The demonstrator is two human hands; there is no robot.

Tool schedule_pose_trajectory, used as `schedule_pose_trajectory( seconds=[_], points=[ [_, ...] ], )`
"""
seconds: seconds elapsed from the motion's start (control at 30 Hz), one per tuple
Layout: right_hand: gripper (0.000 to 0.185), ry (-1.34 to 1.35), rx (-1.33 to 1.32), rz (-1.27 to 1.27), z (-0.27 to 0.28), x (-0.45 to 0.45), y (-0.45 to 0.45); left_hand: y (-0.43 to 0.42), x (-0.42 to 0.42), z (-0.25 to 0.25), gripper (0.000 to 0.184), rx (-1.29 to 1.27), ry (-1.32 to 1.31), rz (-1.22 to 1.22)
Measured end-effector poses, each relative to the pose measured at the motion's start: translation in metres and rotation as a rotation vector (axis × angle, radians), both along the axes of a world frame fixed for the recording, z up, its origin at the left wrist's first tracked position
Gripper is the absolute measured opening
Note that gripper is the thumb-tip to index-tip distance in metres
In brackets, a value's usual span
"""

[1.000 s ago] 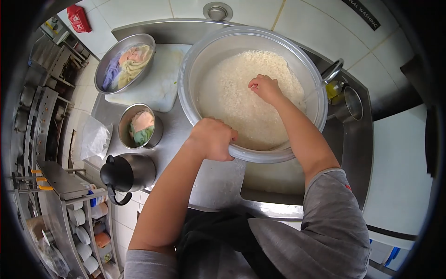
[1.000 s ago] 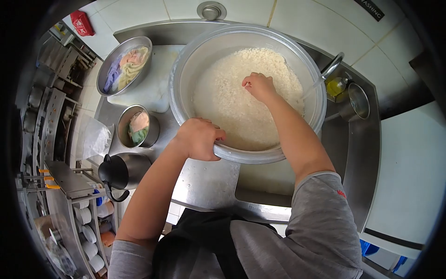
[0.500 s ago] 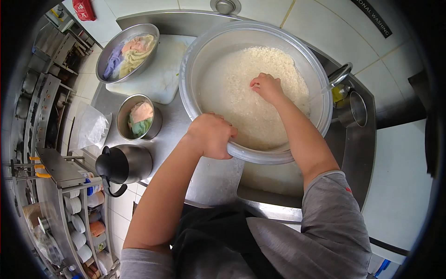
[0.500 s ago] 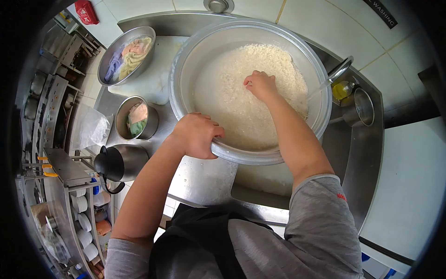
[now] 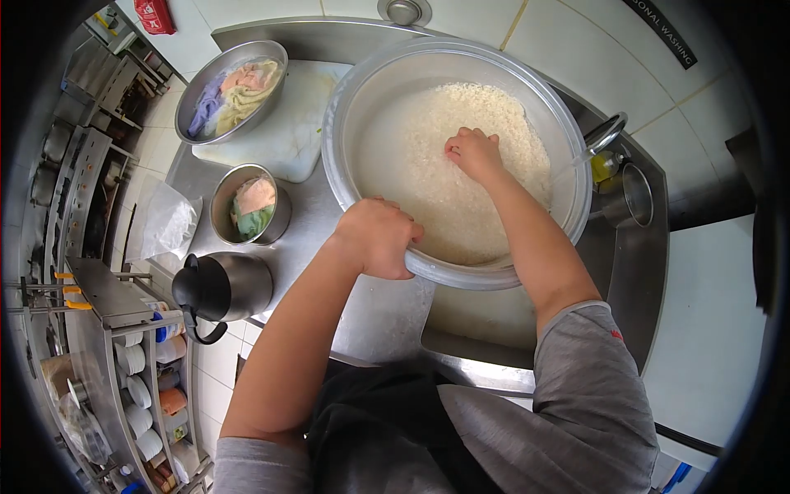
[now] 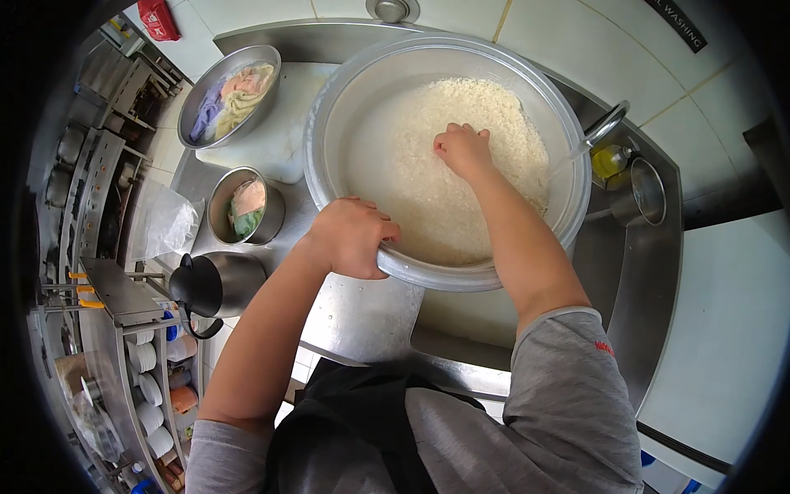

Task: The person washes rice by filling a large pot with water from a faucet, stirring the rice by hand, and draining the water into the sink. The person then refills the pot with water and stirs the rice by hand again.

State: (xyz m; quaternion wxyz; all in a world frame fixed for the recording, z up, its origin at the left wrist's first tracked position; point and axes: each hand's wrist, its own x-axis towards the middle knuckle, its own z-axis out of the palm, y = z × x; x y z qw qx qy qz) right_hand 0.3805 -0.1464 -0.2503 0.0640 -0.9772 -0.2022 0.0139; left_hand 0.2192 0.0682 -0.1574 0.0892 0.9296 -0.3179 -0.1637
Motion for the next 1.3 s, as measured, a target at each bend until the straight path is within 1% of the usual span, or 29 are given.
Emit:
schedule_pose_trajectory(
  seconds=[0.03, 0.1, 0.13, 0.2, 0.23, 0.3, 0.33, 0.4, 0.43, 0.5, 0.6, 0.73, 0.8, 0.87, 0.93, 0.97, 1.03, 1.07, 1.13, 1.2, 1.27, 1.3],
  points=[
    [0.008, -0.001, 0.002, 0.001, 0.003, 0.002, 0.000, 0.000, 0.000, -0.001, 0.035, -0.022, -0.014, -0.002],
    [0.006, 0.110, 0.240, -0.137, 0.007, 0.009, 0.000, 0.001, 0.000, -0.001, 0.035, -0.039, -0.029, -0.001],
    [0.006, 0.107, 0.243, -0.134, 0.006, 0.016, -0.003, 0.000, 0.000, 0.000, 0.034, -0.029, -0.012, 0.000],
    [0.012, 0.386, 0.970, -0.160, 0.005, 0.028, -0.008, 0.000, 0.001, 0.002, 0.034, -0.015, 0.000, 0.004],
    [0.012, 0.380, 0.974, -0.156, 0.025, 0.019, -0.004, 0.000, 0.000, 0.002, 0.033, -0.012, 0.004, 0.007],
    [0.021, 0.691, 1.275, -0.383, 0.070, -0.004, -0.004, 0.000, 0.001, 0.002, 0.033, -0.004, -0.005, 0.000],
    [0.021, 0.676, 1.284, -0.382, 0.083, -0.014, -0.006, 0.000, 0.000, 0.002, 0.032, -0.004, -0.006, 0.012],
    [0.022, 0.866, 1.519, -0.334, 0.104, -0.033, -0.014, 0.000, -0.001, 0.002, 0.032, -0.006, -0.019, 0.007],
    [0.022, 0.845, 1.527, -0.338, 0.115, -0.044, -0.019, 0.000, -0.001, 0.001, 0.032, -0.013, -0.024, 0.004],
    [0.023, 0.913, 1.626, -0.263, 0.136, -0.068, -0.029, -0.001, -0.001, 0.002, 0.031, -0.024, -0.039, -0.023],
    [0.026, 0.874, 1.658, -0.220, 0.166, -0.097, -0.049, -0.003, -0.001, 0.004, 0.030, 0.007, -0.031, -0.033],
    [0.027, 0.767, 1.654, -0.200, 0.191, -0.132, -0.074, -0.006, -0.003, 0.006, 0.029, 0.018, -0.075, -0.043],
    [0.026, 0.725, 1.647, -0.182, 0.202, -0.150, -0.085, -0.007, -0.005, 0.007, 0.027, 0.030, -0.068, 0.003],
    [0.023, 0.683, 1.665, -0.237, 0.211, -0.164, -0.092, -0.006, -0.005, 0.006, 0.026, 0.017, -0.097, -0.031],
    [0.021, 0.552, 1.586, -0.291, 0.212, -0.174, -0.099, -0.007, -0.005, 0.005, 0.027, 0.011, -0.077, -0.009],
    [0.021, 0.534, 1.590, -0.302, 0.211, -0.178, -0.102, -0.007, -0.005, 0.005, 0.027, 0.008, -0.082, -0.026],
    [0.021, 0.415, 1.536, -0.278, 0.205, -0.179, -0.106, -0.009, -0.007, 0.008, 0.028, 0.027, -0.051, 0.006],
    [0.021, 0.404, 1.539, -0.285, 0.197, -0.175, -0.107, -0.010, -0.007, 0.009, 0.028, 0.027, -0.054, -0.005],
    [0.018, 0.084, 1.367, -0.180, 0.169, -0.157, -0.108, -0.010, -0.007, 0.010, 0.029, 0.046, -0.042, 0.006],
    [0.016, -0.174, 0.382, -0.206, 0.117, -0.129, -0.121, -0.009, -0.007, 0.008, 0.029, 0.043, -0.054, 0.013],
    [0.016, -0.187, -0.289, -0.110, 0.101, -0.115, -0.126, -0.008, -0.007, 0.010, 0.030, 0.051, -0.076, 0.025],
    [0.016, -0.203, -0.284, -0.101, 0.089, -0.101, -0.132, -0.008, -0.008, 0.012, 0.030, 0.061, -0.067, 0.019]
  ],
)
